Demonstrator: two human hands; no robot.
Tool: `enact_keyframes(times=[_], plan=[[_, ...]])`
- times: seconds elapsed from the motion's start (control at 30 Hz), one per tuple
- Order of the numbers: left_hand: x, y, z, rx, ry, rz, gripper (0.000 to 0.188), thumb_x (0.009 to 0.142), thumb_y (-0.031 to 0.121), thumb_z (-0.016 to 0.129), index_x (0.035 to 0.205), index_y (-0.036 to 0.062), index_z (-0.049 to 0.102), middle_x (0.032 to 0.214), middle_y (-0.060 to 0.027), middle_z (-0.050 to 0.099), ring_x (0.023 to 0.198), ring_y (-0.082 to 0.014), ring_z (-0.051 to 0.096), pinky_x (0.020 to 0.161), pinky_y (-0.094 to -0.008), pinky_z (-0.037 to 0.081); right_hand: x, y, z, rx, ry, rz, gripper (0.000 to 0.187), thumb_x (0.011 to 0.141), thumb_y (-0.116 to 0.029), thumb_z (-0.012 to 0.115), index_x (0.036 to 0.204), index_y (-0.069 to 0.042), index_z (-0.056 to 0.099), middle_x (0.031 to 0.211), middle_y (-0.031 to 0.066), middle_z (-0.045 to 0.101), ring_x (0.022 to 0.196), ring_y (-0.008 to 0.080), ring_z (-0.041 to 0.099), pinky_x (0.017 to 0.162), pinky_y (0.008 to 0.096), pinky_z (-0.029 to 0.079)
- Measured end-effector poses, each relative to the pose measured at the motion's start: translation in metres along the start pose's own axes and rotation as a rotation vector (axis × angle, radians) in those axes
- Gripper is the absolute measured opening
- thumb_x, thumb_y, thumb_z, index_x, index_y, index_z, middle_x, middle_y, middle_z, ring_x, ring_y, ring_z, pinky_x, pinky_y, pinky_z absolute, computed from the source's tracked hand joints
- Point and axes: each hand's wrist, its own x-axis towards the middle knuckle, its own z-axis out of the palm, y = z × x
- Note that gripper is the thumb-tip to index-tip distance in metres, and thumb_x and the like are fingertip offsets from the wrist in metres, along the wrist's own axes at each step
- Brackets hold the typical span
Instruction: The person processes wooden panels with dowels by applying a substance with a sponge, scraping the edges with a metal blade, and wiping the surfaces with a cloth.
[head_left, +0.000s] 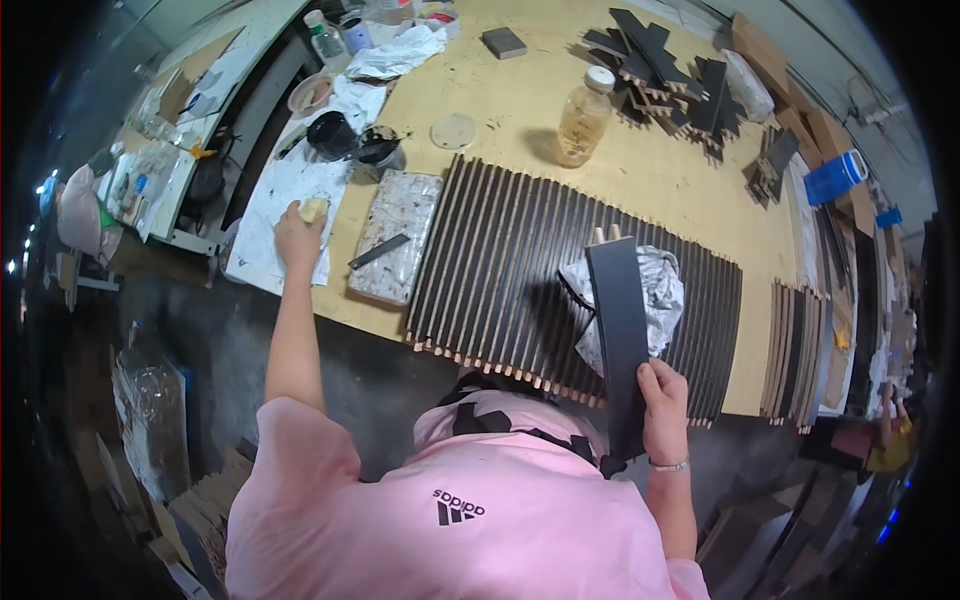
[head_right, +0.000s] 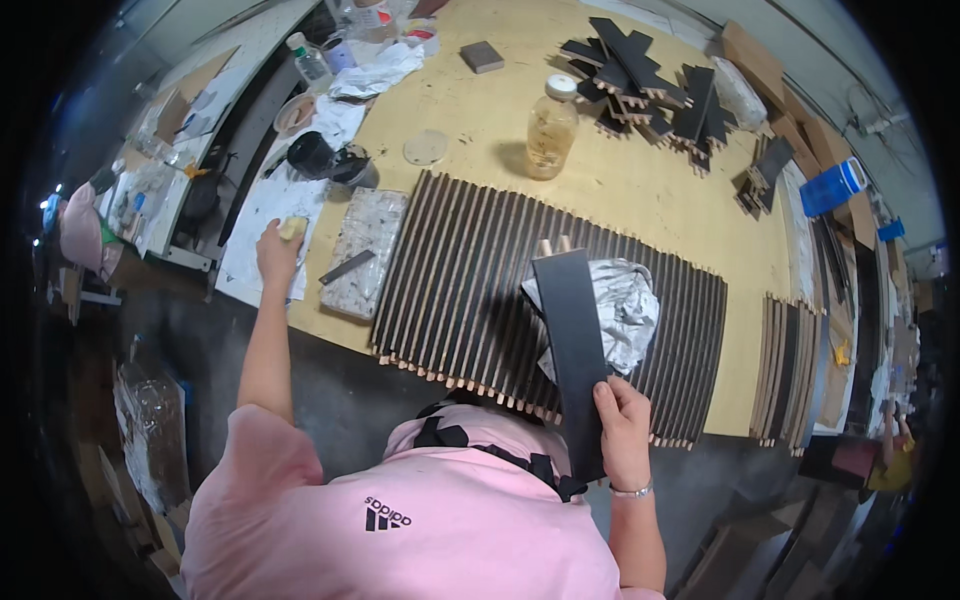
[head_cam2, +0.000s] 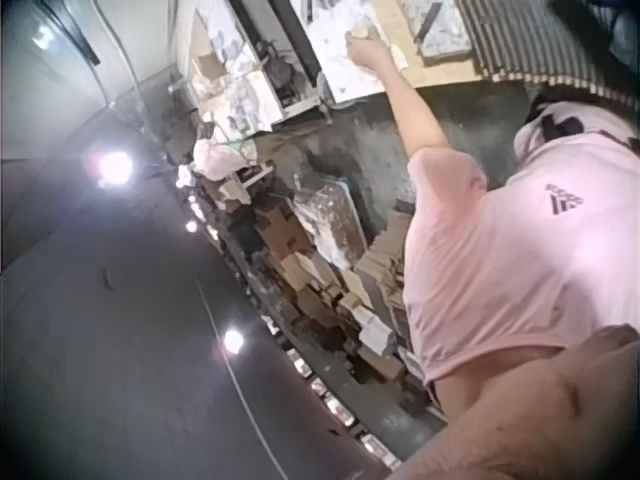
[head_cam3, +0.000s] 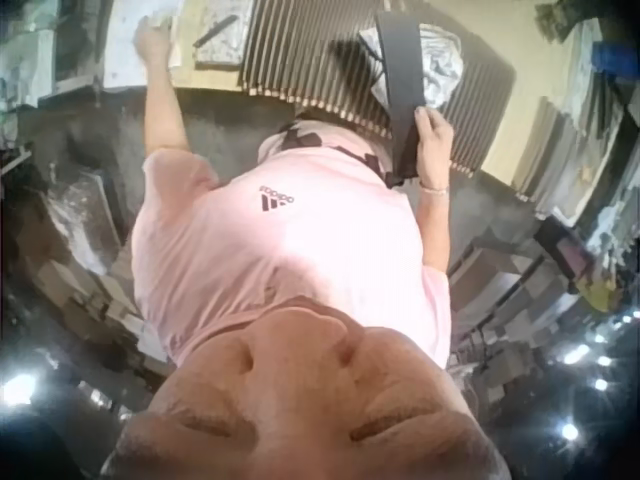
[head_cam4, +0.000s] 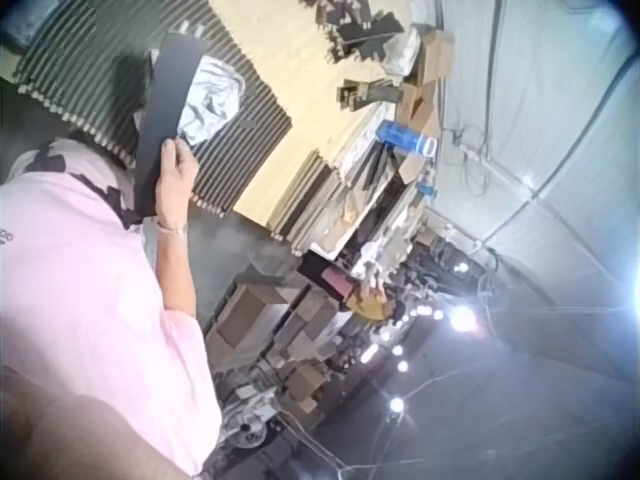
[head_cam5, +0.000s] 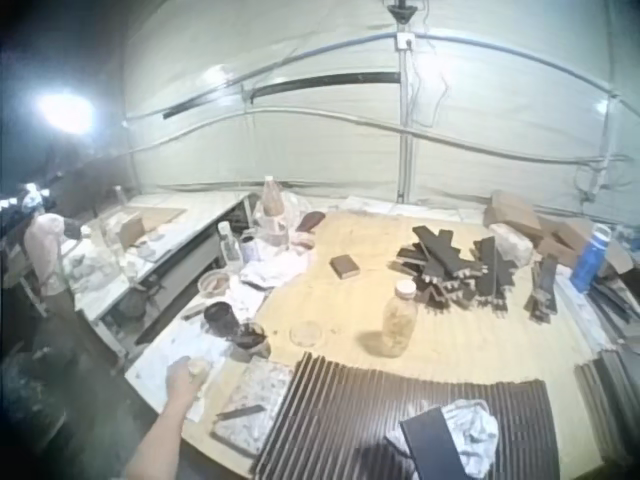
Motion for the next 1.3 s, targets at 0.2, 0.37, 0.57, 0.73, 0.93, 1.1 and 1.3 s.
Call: enact_keyframes(times=[0.2, 0.37, 0.57, 0.73, 0.93, 1.1, 1.3], plan=[[0.008, 0.009, -0.007, -0.326, 0.181, -0.069, 0.056, 0.084, 0.018, 0.073, 0.132, -0.0033, 0.053, 0.119, -0.0203, 0.063, 0.109, -0.0316, 0.061, 0.095, -0.0387, 0.047, -0.002, -0.020, 0.019, 0.091, 0.042, 0.048, 0.020, 0.099, -0.015, 0.057, 0.093, 0.004, 0.064, 0.079, -0.0044, 0.054, 0.073, 0.0023, 0.046, 0.063, 0.0214, 0.039], [-0.069, 0.186, -0.105, -1.400, -0.378, 0.103, 0.051, 0.084, -0.003, 0.068, 0.132, -0.0064, 0.052, 0.125, -0.0120, 0.058, 0.117, -0.0179, 0.056, 0.099, -0.0305, 0.046, -0.010, -0.002, 0.009, 0.111, 0.139, -0.020, 0.025, 0.099, -0.016, 0.058, 0.085, 0.003, 0.062, 0.073, -0.0031, 0.054, 0.066, 0.0033, 0.046, 0.058, 0.0225, 0.039], [-0.150, 0.279, -0.147, -1.111, -0.380, 1.047, 0.060, 0.068, 0.001, 0.072, 0.125, 0.0017, 0.057, 0.119, -0.0173, 0.058, 0.106, -0.0339, 0.058, 0.092, -0.0411, 0.047, -0.024, -0.013, -0.001, 0.134, 0.211, -0.045, 0.022, 0.099, -0.014, 0.057, 0.096, 0.006, 0.064, 0.079, -0.0014, 0.059, 0.071, 0.0035, 0.050, 0.062, 0.0217, 0.042], [-0.203, 0.307, -0.147, -1.191, -0.495, 1.401, 0.050, 0.067, 0.003, 0.072, 0.117, 0.0101, 0.069, 0.111, -0.0146, 0.058, 0.096, -0.0324, 0.056, 0.082, -0.0424, 0.047, -0.036, -0.012, -0.012, 0.187, 0.241, -0.059, 0.023, 0.099, -0.012, 0.058, 0.107, 0.008, 0.064, 0.086, 0.0009, 0.063, 0.076, 0.0046, 0.055, 0.067, 0.0219, 0.046], [-0.171, 0.341, -0.129, -1.012, -0.247, 1.199, 0.050, 0.070, -0.002, 0.069, 0.118, 0.0112, 0.069, 0.106, -0.0147, 0.059, 0.089, -0.0310, 0.055, 0.077, -0.0403, 0.047, -0.050, 0.003, -0.026, 0.160, 0.309, -0.097, 0.022, 0.097, -0.010, 0.060, 0.109, 0.009, 0.063, 0.089, 0.0003, 0.064, 0.077, 0.0042, 0.054, 0.067, 0.0221, 0.046], [-0.212, 0.335, -0.151, -1.095, -0.435, 1.504, 0.052, 0.071, 0.000, 0.071, 0.121, 0.0146, 0.069, 0.101, -0.0137, 0.056, 0.087, -0.0295, 0.054, 0.076, -0.0383, 0.046, -0.054, 0.007, -0.032, 0.137, 0.347, -0.089, 0.020, 0.097, -0.011, 0.060, 0.103, 0.008, 0.062, 0.079, -0.0031, 0.056, 0.071, 0.0029, 0.047, 0.062, 0.0212, 0.041], [-0.177, 0.382, -0.131, -1.098, -0.275, 1.175, 0.049, 0.075, 0.003, 0.073, 0.123, 0.0124, 0.067, 0.100, -0.0141, 0.055, 0.089, -0.0306, 0.054, 0.076, -0.0384, 0.046, -0.059, 0.008, -0.036, 0.131, 0.386, -0.121, 0.019, 0.097, -0.013, 0.061, 0.095, 0.006, 0.061, 0.076, -0.0052, 0.049, 0.068, 0.0021, 0.041, 0.058, 0.0211, 0.037]])
